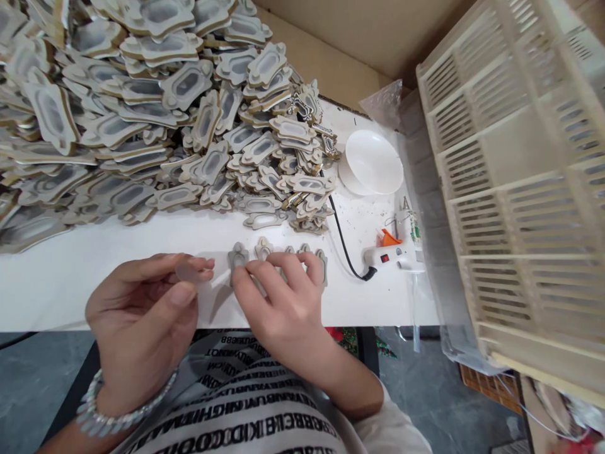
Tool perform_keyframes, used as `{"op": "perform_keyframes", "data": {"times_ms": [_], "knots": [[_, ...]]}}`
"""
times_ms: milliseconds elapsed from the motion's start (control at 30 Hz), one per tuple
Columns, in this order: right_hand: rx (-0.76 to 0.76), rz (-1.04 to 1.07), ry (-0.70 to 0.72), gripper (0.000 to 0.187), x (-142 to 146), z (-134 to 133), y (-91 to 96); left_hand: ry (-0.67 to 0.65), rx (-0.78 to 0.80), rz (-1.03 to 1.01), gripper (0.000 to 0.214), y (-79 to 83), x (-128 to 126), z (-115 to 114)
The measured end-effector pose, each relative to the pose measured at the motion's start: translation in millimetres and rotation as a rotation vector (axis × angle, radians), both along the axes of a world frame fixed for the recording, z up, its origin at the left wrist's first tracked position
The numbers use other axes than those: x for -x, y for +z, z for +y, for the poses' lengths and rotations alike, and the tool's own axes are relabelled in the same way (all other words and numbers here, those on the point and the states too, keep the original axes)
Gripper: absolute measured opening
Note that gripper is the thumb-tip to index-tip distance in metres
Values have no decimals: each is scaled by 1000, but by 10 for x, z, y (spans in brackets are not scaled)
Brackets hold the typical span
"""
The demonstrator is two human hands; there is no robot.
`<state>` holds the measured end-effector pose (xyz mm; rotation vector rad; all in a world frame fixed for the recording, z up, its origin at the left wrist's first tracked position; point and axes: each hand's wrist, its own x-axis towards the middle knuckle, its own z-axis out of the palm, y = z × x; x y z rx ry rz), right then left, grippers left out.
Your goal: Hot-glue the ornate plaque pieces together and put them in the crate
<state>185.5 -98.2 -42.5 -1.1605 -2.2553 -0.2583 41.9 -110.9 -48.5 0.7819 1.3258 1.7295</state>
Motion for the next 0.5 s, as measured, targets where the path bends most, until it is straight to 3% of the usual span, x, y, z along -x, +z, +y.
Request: {"op": "perform_keyframes", "data": {"times_ms": [300,500], "knots": [[93,-58,3,17,3,-4,17,-6,-26,-7,28,-11,11,-6],[171,59,42,15,-69,-17,-9,-12,-26,-16,24,3,-4,-17]]}}
